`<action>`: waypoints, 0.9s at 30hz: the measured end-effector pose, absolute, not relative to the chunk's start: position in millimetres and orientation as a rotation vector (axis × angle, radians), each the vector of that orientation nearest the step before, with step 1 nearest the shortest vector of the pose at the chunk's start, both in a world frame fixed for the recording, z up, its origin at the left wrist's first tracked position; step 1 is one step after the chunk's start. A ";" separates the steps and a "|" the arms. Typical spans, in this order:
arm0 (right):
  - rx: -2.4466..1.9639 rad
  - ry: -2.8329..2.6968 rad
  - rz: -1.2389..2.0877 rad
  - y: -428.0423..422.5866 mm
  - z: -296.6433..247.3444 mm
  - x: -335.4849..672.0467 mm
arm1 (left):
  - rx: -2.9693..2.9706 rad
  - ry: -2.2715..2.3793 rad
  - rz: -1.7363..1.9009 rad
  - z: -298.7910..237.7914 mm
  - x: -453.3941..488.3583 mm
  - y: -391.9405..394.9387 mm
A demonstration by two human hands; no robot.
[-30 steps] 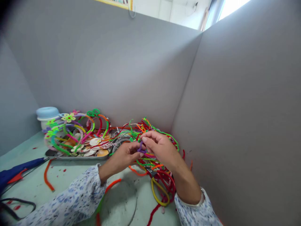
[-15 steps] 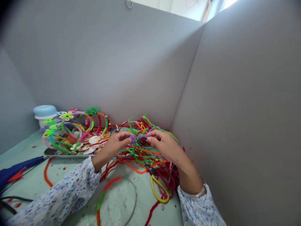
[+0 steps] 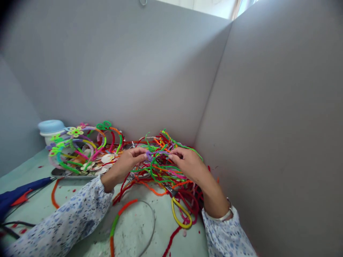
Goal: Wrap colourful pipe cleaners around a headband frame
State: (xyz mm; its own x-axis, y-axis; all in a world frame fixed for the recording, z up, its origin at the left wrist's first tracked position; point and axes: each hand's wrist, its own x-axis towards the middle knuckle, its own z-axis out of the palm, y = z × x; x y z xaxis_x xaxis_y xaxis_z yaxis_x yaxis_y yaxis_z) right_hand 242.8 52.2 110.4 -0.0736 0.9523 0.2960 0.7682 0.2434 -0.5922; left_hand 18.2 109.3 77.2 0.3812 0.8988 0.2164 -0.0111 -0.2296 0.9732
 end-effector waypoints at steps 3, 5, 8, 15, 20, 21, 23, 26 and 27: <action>-1.578 -1.904 0.372 53.4 110.0 244.5 | 1.554 0.788 1.062 82.2 18.8 105.4; -1.579 -1.918 0.379 54.3 110.2 245.1 | 1.554 0.768 1.078 86.7 18.4 103.0; -1.565 -1.928 0.381 55.0 111.1 244.6 | 1.569 0.749 1.114 93.6 17.0 100.2; -1.551 -1.934 0.401 53.8 111.4 242.0 | 1.732 0.827 1.165 100.3 14.3 99.6; -1.528 -1.944 0.451 52.9 112.7 241.5 | 1.801 0.922 1.118 95.4 17.4 101.2; -1.518 -1.939 0.459 52.3 113.7 240.9 | 1.777 0.907 1.110 94.1 18.3 101.6; -1.489 -1.926 0.493 50.7 116.2 239.0 | 1.732 0.861 1.092 91.9 20.0 102.0; -1.413 -1.894 0.614 47.7 120.1 235.1 | 1.715 0.821 1.051 90.0 21.9 101.0; -1.373 -1.872 0.689 47.0 121.0 233.6 | 1.713 0.812 1.035 89.7 22.4 100.1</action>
